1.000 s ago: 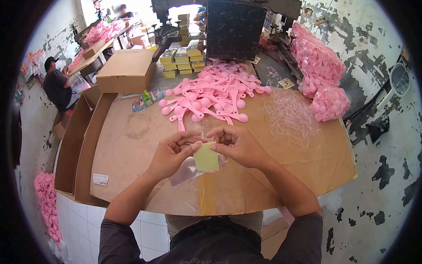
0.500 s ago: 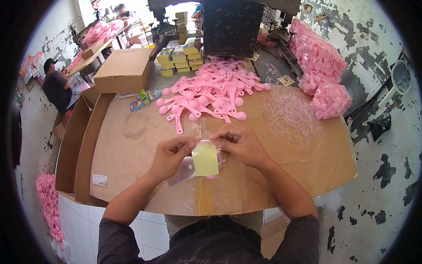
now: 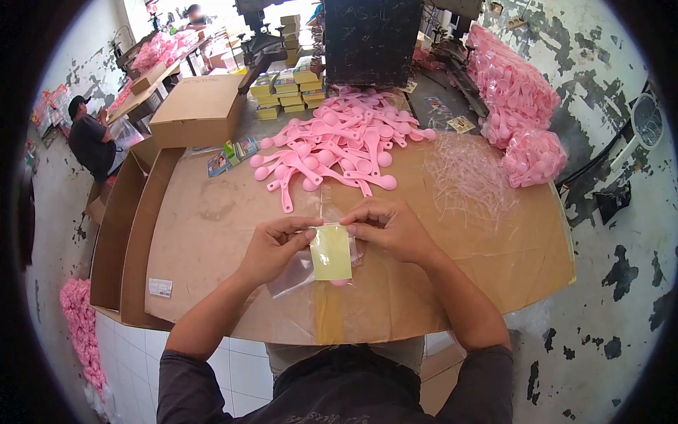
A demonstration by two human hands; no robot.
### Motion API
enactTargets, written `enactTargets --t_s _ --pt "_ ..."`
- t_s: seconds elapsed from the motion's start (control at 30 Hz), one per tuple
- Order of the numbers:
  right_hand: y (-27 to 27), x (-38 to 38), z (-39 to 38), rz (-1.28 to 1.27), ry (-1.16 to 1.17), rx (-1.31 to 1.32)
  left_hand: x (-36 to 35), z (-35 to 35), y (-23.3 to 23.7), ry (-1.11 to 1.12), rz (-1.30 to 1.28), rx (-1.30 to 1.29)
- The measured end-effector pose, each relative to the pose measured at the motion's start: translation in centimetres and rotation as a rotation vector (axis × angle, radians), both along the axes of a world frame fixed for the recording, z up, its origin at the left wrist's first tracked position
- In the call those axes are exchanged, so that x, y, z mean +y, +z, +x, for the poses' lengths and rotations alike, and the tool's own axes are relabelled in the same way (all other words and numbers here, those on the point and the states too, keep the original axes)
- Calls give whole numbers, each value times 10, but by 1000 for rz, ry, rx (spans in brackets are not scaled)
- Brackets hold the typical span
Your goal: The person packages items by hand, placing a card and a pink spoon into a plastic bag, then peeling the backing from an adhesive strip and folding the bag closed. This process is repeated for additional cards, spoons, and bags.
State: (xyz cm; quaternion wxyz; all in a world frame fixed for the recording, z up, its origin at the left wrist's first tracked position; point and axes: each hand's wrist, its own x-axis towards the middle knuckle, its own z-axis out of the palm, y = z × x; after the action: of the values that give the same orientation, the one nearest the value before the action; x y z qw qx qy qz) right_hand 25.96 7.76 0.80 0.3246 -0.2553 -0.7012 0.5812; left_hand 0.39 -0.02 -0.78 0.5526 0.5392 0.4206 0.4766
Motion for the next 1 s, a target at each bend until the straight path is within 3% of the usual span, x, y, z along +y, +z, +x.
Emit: enactTargets --t_s 0.17,0.27,0.43,0.53,0.63,0.73,0.83,0.87,0.9,0.97,1.0 --pt "2 -7 -5 -139 -67 65 0 0 1 24 11 27" --pt "9 -13 -3 1 34 -49 0 0 4 63 52 -26" --pt "1 -9 -3 -41 95 -65 -3 4 13 140 160 -109" --pt "12 -11 -7 -30 88 11 -4 8 15 75 210 -58" --pt "15 -4 -6 70 16 5 -2 -12 17 -60 -2 38" --pt "29 8 8 324 -138 -211 8 -45 26 206 69 19" --pt "45 12 27 468 -200 -377 22 -109 42 675 410 -412" --pt "46 13 33 488 -201 -410 26 -134 51 837 489 -448" --pt "44 14 38 506 -222 -448 22 -142 69 887 576 -519" --pt "34 16 48 544 -264 -526 25 -145 74 1028 512 -615" --pt "29 17 51 615 -258 -560 27 -145 67 949 453 -566"
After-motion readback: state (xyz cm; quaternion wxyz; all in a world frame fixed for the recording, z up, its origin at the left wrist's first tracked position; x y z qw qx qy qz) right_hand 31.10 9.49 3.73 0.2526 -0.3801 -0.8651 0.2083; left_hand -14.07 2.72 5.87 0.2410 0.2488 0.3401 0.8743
